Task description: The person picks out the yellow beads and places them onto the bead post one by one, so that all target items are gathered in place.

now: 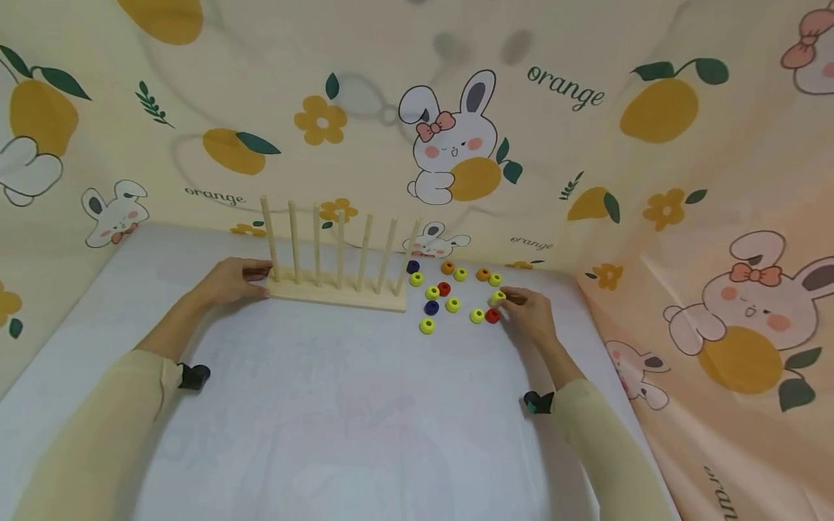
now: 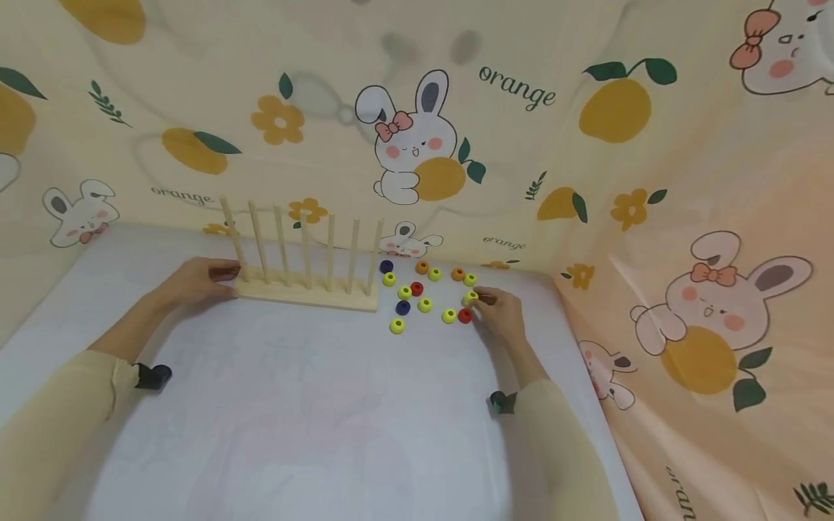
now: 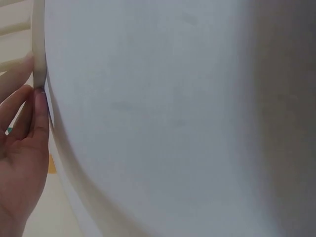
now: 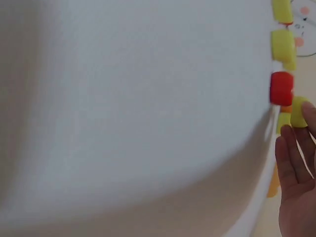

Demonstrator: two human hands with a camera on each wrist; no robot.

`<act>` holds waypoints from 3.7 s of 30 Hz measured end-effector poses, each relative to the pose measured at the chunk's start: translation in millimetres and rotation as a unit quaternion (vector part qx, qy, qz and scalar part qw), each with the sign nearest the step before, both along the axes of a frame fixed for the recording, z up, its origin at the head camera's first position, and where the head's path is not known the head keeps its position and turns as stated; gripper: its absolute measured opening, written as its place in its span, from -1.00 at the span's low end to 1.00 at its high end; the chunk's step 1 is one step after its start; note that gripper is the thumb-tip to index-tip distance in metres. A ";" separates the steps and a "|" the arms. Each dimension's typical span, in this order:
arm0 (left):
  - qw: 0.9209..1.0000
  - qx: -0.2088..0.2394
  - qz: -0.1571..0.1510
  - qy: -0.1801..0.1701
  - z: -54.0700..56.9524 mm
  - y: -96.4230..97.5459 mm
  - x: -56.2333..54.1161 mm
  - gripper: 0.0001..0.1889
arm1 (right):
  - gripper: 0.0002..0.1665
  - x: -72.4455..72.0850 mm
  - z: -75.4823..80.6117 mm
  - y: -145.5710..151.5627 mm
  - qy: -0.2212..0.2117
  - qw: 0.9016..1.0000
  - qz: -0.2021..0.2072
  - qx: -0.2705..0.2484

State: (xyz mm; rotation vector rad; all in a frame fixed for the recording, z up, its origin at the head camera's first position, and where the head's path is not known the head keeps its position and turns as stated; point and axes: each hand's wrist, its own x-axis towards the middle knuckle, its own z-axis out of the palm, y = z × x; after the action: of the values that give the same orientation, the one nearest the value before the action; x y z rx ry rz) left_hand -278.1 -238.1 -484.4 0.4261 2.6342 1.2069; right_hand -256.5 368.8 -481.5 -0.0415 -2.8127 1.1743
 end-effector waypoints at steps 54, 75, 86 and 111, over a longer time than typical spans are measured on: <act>1.000 -0.017 0.015 -0.007 3.2 7.7 2.4 -0.22 | -0.59 0.6 142.2 -123.5 0.091 0.990 0.097 -0.048; 0.999 -0.031 0.019 -0.010 3.9 2.1 -2.5 -0.24 | -0.65 -17.6 175.3 -186.1 0.140 0.972 0.178 -0.068; 0.999 -0.033 0.009 -0.003 6.8 6.7 -4.3 -0.24 | -0.64 -30.3 184.1 -211.0 0.140 0.967 0.201 -0.071; 1.000 -0.022 0.020 -0.005 6.9 8.7 -5.1 -0.25 | -0.68 -41.8 193.7 -279.4 0.119 0.950 0.265 -0.111</act>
State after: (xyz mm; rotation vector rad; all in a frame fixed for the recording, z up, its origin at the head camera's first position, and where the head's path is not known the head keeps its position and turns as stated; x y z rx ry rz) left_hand -283.2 -229.4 -477.5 0.3600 2.6685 1.1582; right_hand -298.3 89.4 -287.8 0.8269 -2.5305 1.4668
